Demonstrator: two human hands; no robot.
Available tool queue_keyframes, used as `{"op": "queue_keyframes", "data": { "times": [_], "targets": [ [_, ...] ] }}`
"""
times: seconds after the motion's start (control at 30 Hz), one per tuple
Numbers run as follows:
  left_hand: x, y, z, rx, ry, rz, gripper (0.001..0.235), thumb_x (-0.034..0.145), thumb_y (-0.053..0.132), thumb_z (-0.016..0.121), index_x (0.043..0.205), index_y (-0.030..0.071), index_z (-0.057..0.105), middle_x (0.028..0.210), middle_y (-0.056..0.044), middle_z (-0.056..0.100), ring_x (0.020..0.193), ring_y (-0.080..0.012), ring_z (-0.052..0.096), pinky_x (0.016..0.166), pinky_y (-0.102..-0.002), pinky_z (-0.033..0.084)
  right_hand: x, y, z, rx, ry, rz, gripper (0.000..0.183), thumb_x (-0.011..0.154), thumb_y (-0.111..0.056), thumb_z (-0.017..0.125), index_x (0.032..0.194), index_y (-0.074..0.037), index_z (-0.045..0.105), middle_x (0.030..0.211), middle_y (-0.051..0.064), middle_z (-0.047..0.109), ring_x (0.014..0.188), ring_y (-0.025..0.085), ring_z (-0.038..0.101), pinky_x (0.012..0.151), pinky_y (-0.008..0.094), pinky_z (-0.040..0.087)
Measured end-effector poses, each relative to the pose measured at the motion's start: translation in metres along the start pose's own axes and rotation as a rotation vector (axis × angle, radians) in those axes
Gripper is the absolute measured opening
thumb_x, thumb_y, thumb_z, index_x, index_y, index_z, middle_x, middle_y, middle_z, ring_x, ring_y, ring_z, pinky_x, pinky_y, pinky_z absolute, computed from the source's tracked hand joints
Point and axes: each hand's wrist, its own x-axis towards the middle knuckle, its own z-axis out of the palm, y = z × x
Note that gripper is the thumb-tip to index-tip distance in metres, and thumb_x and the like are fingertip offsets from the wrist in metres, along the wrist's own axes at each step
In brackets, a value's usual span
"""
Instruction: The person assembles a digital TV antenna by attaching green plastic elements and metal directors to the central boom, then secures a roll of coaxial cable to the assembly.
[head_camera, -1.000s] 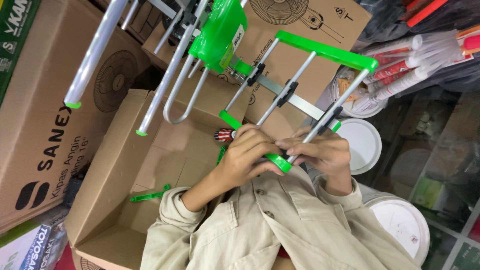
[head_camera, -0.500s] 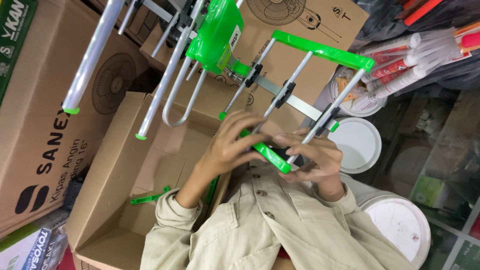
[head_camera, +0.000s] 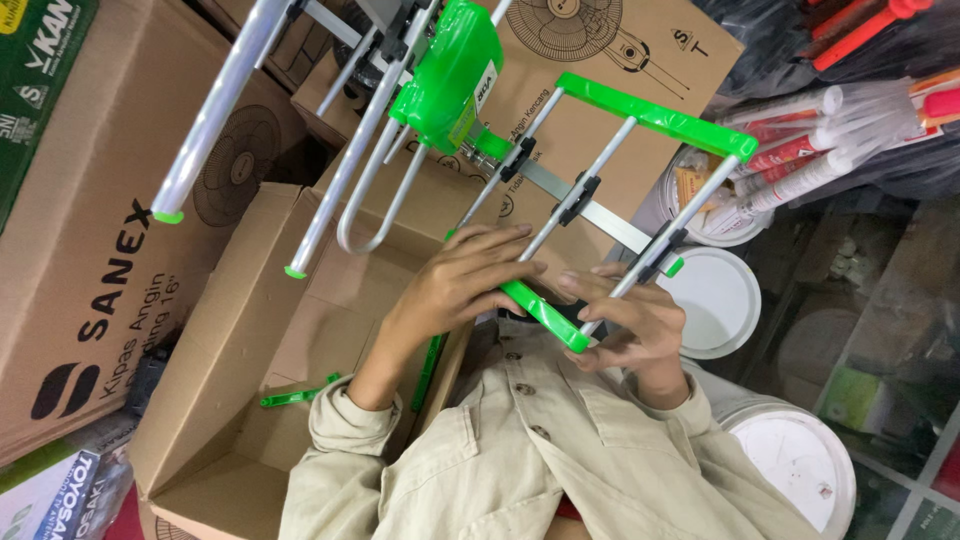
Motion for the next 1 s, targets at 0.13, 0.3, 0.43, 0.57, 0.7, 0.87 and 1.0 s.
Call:
{"op": "queue_keyframes", "data": {
  "times": [0.13, 0.3, 0.43, 0.57, 0.7, 0.87, 1.0],
  "targets": [
    [-0.001, 0.000, 0.006, 0.022, 0.016, 0.010, 0.039, 0.085, 0.027, 0.079, 0.117, 0.006, 0.072, 0.136, -0.014, 0.067, 0.138, -0.0320, 0.059, 0.112, -0.046, 0.046, -0.004, 0.000, -0.002, -0.001, 0.001, 0.032, 0.037, 0.085, -0.031, 0.082, 0.097, -0.003, 0.061, 0.104, 0.021, 0.076, 0.096, 0.031, 0.078, 0.091, 0.043, 0.060],
    [0.001, 0.000, 0.004, -0.010, 0.003, -0.017, 0.037, 0.085, 0.027, 0.079, 0.115, 0.006, 0.072, 0.132, -0.014, 0.068, 0.133, -0.0319, 0.061, 0.110, -0.046, 0.047, -0.004, 0.003, -0.002, 0.019, -0.014, 0.026, 0.037, 0.085, -0.033, 0.081, 0.097, -0.005, 0.061, 0.106, 0.022, 0.075, 0.098, 0.033, 0.078, 0.093, 0.043, 0.059],
    [0.000, 0.001, 0.001, -0.016, 0.002, -0.013, 0.041, 0.086, 0.027, 0.078, 0.119, 0.004, 0.071, 0.135, -0.018, 0.066, 0.132, -0.0336, 0.060, 0.110, -0.046, 0.046, -0.003, 0.004, 0.002, 0.032, -0.002, -0.001, 0.039, 0.086, -0.034, 0.083, 0.097, -0.004, 0.061, 0.105, 0.023, 0.074, 0.097, 0.033, 0.077, 0.092, 0.043, 0.059],
    [0.000, 0.001, 0.005, -0.031, 0.015, -0.012, 0.037, 0.088, 0.025, 0.078, 0.117, 0.004, 0.071, 0.136, -0.016, 0.066, 0.134, -0.0337, 0.061, 0.112, -0.046, 0.046, -0.005, 0.006, 0.001, 0.034, 0.016, -0.002, 0.039, 0.086, -0.034, 0.081, 0.098, -0.003, 0.061, 0.104, 0.024, 0.075, 0.097, 0.033, 0.078, 0.092, 0.043, 0.060],
    [0.000, 0.000, 0.007, -0.005, 0.005, -0.002, 0.039, 0.086, 0.025, 0.078, 0.118, 0.005, 0.072, 0.134, -0.015, 0.067, 0.132, -0.0348, 0.061, 0.112, -0.047, 0.046, -0.005, 0.013, 0.001, 0.119, 0.016, -0.040, 0.043, 0.086, -0.037, 0.081, 0.099, -0.002, 0.060, 0.106, 0.028, 0.072, 0.098, 0.036, 0.076, 0.092, 0.044, 0.059],
    [-0.003, -0.001, 0.009, -0.025, 0.012, -0.007, 0.037, 0.087, 0.025, 0.078, 0.117, 0.004, 0.070, 0.136, -0.017, 0.065, 0.133, -0.0354, 0.060, 0.113, -0.048, 0.047, -0.007, 0.011, 0.005, 0.090, 0.022, -0.021, 0.042, 0.086, -0.036, 0.081, 0.100, -0.004, 0.058, 0.105, 0.027, 0.074, 0.097, 0.035, 0.078, 0.091, 0.046, 0.060],
    [-0.001, -0.001, 0.008, -0.041, 0.022, -0.001, 0.037, 0.087, 0.024, 0.079, 0.116, 0.004, 0.071, 0.134, -0.017, 0.065, 0.132, -0.0359, 0.060, 0.111, -0.048, 0.048, -0.007, 0.011, 0.008, 0.102, -0.022, -0.016, 0.055, 0.083, -0.039, 0.088, 0.106, -0.008, 0.049, 0.111, 0.029, 0.070, 0.105, 0.038, 0.073, 0.099, 0.052, 0.055]
  ]
}}
